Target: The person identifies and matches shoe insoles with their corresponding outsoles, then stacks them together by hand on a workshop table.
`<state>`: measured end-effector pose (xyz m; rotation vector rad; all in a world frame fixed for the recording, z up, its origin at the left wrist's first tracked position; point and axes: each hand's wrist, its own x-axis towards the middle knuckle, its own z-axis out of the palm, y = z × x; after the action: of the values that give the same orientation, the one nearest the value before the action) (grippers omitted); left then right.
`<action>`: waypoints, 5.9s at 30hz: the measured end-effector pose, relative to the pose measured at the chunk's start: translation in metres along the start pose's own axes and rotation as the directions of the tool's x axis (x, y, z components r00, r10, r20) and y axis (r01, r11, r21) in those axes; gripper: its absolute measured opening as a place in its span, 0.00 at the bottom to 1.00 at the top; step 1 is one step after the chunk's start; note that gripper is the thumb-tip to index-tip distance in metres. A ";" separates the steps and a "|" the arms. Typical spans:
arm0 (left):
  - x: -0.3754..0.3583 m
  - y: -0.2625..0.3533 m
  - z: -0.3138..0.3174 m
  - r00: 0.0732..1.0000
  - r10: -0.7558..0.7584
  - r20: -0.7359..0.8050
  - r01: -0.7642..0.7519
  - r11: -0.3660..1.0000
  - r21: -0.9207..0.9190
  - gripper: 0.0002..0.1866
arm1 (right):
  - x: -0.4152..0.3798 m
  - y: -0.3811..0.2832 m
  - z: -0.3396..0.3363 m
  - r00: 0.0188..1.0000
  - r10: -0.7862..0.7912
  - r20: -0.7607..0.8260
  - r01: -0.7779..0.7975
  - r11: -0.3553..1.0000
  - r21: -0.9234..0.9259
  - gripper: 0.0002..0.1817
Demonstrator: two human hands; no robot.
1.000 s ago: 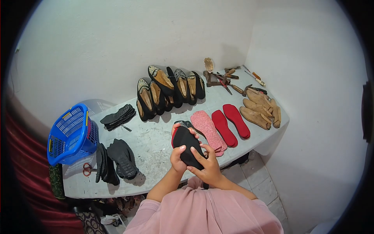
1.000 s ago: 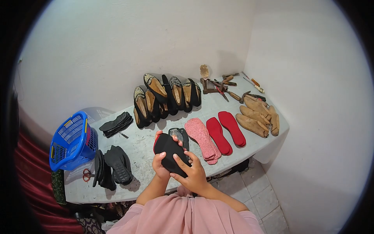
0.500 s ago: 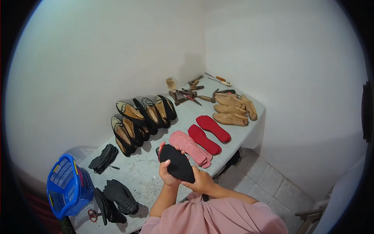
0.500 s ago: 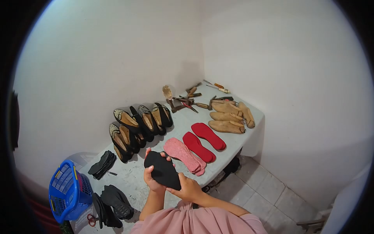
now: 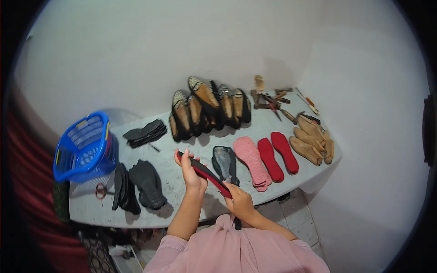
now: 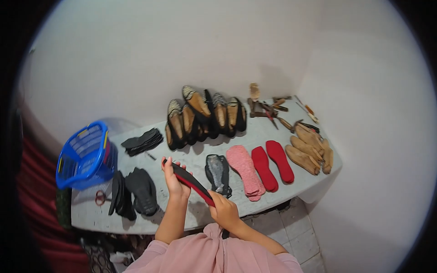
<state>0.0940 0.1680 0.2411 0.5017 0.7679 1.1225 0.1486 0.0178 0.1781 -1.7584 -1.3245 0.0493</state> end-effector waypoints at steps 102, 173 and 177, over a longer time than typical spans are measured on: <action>0.066 0.354 -0.318 0.769 -0.001 0.640 -0.598 -0.357 0.718 0.13 | 0.175 -0.251 0.293 0.478 -0.671 0.566 0.788 0.613 0.061 0.12; 0.064 0.363 -0.288 0.394 0.682 0.617 -0.831 -0.022 0.555 0.08 | 0.135 -0.328 0.278 0.903 -0.410 0.125 0.266 0.765 0.587 0.12; 0.077 0.364 -0.304 0.260 0.813 0.520 -0.793 -0.127 0.596 0.12 | 0.129 -0.306 0.285 0.857 -0.424 0.293 0.270 0.854 0.445 0.11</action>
<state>-0.3412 0.3683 0.2782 2.0637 0.9797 1.9240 -0.1717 0.3007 0.2728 -1.1752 -1.7674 0.4416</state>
